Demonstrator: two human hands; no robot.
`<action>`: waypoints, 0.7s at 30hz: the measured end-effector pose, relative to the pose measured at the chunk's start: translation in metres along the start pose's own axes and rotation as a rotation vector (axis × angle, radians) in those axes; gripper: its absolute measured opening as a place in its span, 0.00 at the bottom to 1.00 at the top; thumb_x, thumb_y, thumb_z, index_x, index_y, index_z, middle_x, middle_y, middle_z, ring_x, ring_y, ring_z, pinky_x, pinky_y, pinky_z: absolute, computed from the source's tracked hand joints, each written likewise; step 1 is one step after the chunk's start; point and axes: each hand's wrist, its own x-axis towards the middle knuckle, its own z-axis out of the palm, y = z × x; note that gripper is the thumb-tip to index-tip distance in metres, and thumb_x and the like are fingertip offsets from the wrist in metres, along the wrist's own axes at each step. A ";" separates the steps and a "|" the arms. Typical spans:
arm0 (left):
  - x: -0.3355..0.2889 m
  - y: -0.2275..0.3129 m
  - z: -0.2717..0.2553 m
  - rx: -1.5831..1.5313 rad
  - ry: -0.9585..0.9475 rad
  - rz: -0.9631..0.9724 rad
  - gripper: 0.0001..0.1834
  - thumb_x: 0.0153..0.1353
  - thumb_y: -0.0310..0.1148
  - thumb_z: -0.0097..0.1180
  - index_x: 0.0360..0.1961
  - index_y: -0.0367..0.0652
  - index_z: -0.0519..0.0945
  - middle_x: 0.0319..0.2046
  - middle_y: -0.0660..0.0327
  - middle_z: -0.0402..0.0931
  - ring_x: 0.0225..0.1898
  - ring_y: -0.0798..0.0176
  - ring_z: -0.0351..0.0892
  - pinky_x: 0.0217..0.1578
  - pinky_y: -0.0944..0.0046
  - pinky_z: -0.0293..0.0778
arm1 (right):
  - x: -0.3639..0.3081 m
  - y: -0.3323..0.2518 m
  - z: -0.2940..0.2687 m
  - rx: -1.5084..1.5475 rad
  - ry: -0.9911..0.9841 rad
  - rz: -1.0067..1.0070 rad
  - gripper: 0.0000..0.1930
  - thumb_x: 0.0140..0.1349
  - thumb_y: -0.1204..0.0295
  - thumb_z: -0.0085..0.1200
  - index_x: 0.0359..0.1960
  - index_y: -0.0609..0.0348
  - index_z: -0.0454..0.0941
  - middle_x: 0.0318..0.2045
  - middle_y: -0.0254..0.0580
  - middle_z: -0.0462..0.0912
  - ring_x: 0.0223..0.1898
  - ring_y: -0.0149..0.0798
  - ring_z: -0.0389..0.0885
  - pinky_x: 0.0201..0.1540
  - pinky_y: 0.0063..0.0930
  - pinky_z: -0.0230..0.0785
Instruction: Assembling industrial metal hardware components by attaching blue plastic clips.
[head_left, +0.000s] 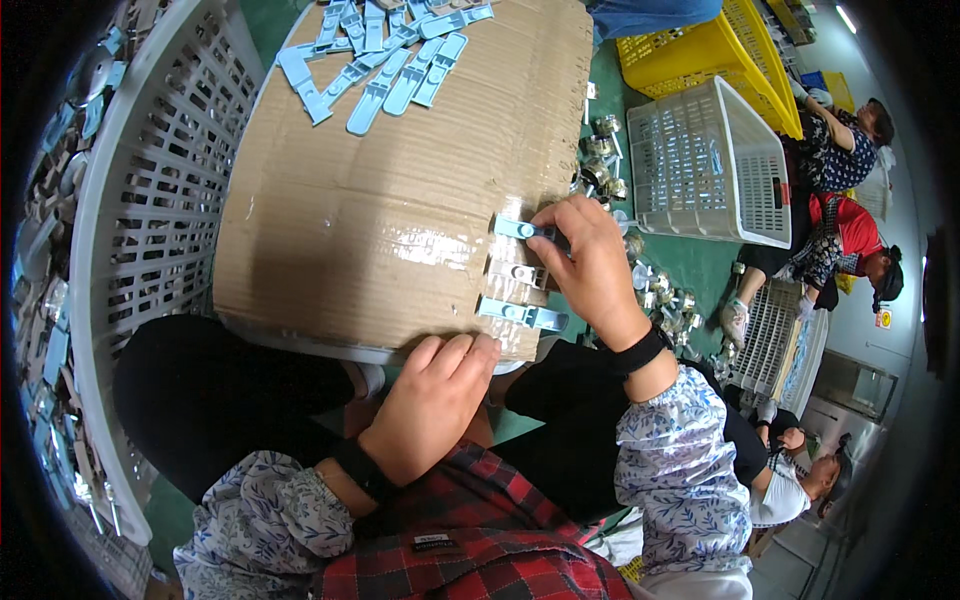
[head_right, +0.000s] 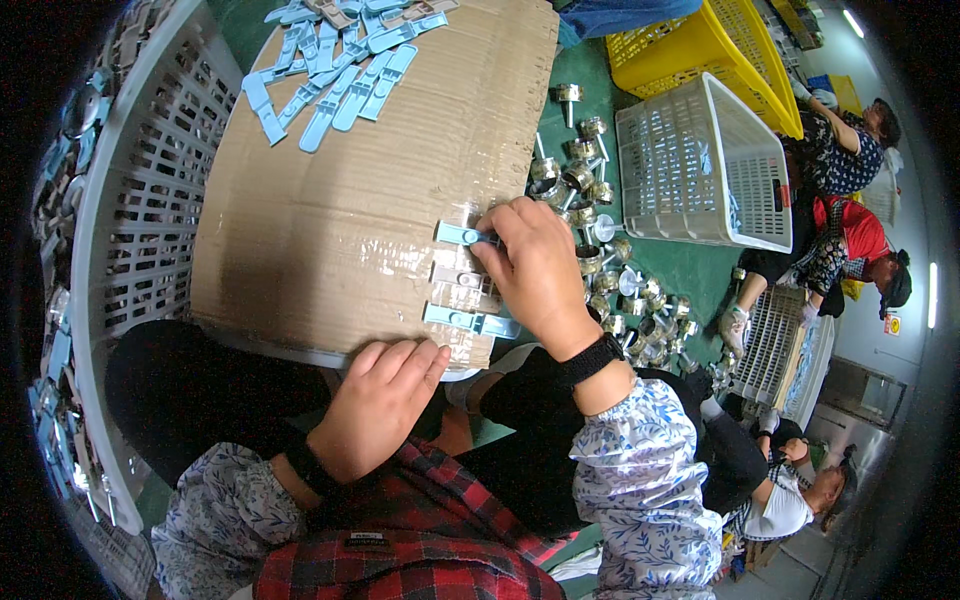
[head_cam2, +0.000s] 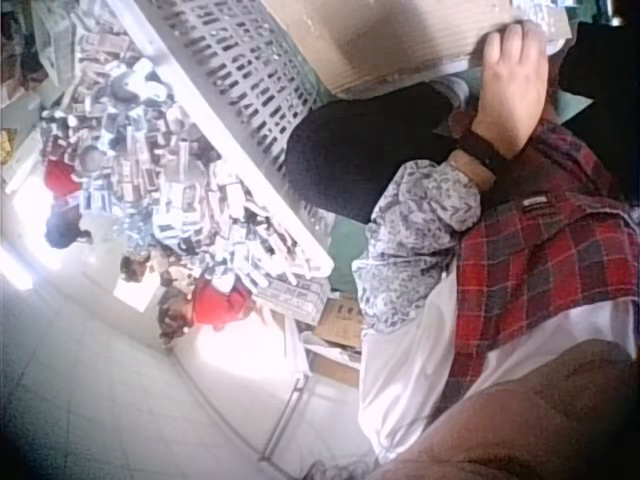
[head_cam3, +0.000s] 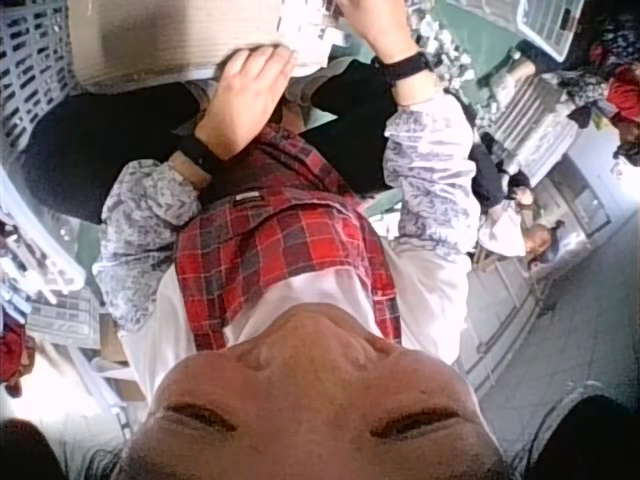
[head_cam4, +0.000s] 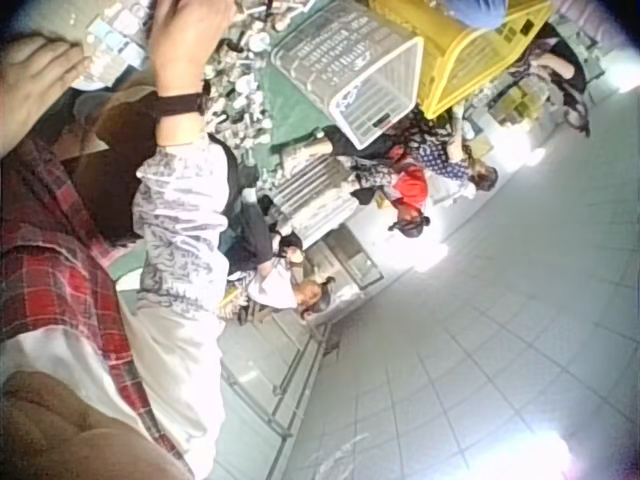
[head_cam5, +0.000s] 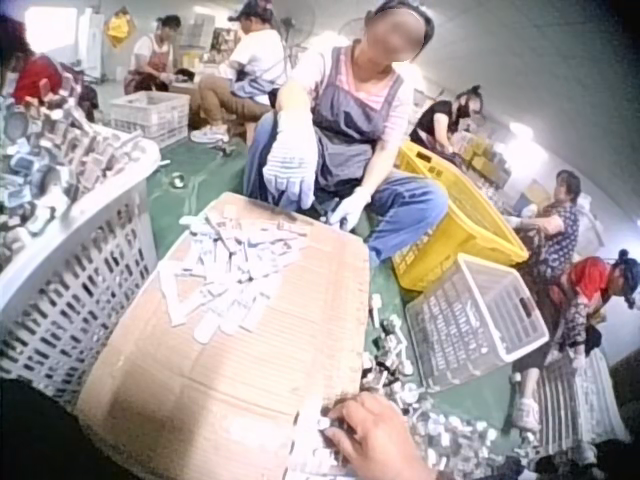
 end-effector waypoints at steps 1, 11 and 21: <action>-0.001 -0.001 0.001 -0.008 0.002 0.002 0.25 0.60 0.32 0.47 0.58 0.31 0.73 0.54 0.54 0.72 0.54 0.57 0.71 0.56 0.57 0.65 | 0.000 0.000 0.000 -0.004 -0.003 -0.004 0.09 0.52 0.73 0.64 0.35 0.57 0.78 0.33 0.43 0.77 0.40 0.51 0.76 0.44 0.42 0.67; -0.001 -0.001 0.000 -0.032 -0.003 -0.006 0.25 0.60 0.31 0.47 0.59 0.31 0.73 0.54 0.54 0.72 0.55 0.56 0.71 0.57 0.57 0.65 | 0.001 -0.002 0.003 -0.009 -0.005 -0.004 0.09 0.51 0.74 0.64 0.34 0.57 0.78 0.33 0.43 0.76 0.41 0.51 0.75 0.44 0.43 0.67; 0.001 0.001 0.000 -0.014 -0.008 0.009 0.26 0.60 0.31 0.47 0.58 0.30 0.73 0.54 0.53 0.72 0.55 0.56 0.71 0.57 0.57 0.66 | 0.000 0.001 0.007 0.029 0.035 -0.027 0.10 0.50 0.76 0.64 0.32 0.60 0.76 0.32 0.46 0.75 0.39 0.54 0.75 0.42 0.44 0.68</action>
